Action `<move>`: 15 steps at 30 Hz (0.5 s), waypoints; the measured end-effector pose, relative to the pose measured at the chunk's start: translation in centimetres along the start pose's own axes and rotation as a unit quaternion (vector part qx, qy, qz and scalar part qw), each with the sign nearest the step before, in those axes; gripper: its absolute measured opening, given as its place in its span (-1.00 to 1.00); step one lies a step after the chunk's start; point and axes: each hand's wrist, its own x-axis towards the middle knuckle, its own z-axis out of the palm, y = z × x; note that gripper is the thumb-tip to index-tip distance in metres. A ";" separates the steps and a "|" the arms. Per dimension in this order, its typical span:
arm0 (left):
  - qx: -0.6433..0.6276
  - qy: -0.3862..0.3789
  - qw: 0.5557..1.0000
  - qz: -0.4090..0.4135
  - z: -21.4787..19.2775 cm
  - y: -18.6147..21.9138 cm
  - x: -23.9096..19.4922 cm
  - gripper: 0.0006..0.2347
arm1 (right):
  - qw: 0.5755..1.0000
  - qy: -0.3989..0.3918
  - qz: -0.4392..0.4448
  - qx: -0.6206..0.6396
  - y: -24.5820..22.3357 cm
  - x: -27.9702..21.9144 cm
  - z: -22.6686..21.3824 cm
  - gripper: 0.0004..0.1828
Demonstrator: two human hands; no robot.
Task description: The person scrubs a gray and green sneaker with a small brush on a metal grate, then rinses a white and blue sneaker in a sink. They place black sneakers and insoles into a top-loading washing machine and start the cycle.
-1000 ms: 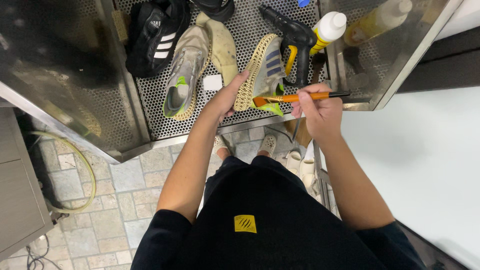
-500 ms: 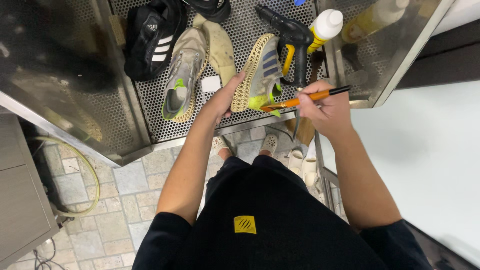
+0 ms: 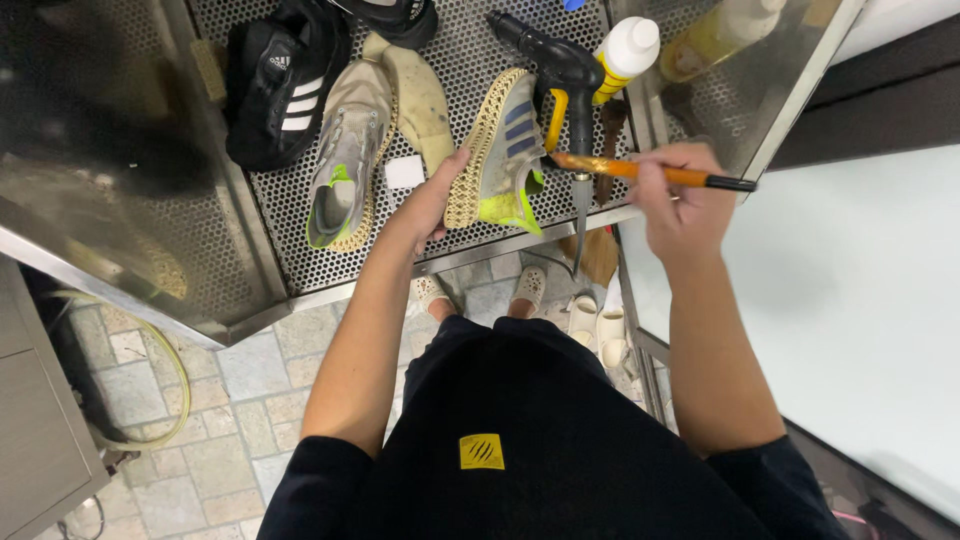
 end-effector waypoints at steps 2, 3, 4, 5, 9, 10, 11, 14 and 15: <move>0.008 0.017 1.000 -0.016 -0.1 0.0 -0.3 -0.23 | 0.995 0.065 0.040 -0.056 1.1 0.1 -1.2 -0.93; 0.012 0.024 0.999 -0.023 -0.1 0.1 -0.4 -0.22 | 0.990 0.098 0.060 -0.085 1.8 0.2 -1.8 -0.91; 0.013 0.023 0.999 -0.020 0.0 0.2 -0.7 -0.21 | 0.985 0.092 0.070 -0.129 2.5 0.3 -2.2 -0.89; 0.015 0.021 1.000 -0.018 0.1 0.2 -0.8 -0.20 | 0.978 0.087 0.079 -0.173 3.3 0.3 -2.5 -0.87; 0.016 0.026 0.999 -0.033 0.3 0.1 -0.9 -0.16 | 0.944 0.058 0.038 -0.323 6.9 -0.4 -2.7 -0.83; 0.017 0.025 0.999 -0.034 0.3 0.0 -0.9 -0.15 | 0.941 0.061 0.039 -0.330 7.7 -0.6 -2.6 -0.83; 0.018 0.024 0.999 -0.035 0.3 -0.1 -0.8 -0.14 | 0.938 0.065 0.041 -0.338 8.6 -0.7 -2.6 -0.82; 0.024 0.026 0.999 -0.039 0.3 -0.5 -0.6 -0.13 | 0.924 0.057 0.072 -0.372 11.0 -0.8 -2.6 -0.80; 0.027 0.027 0.998 -0.041 0.3 -0.7 -0.5 -0.13 | 0.917 0.050 0.087 -0.385 11.7 -0.9 -2.6 -0.79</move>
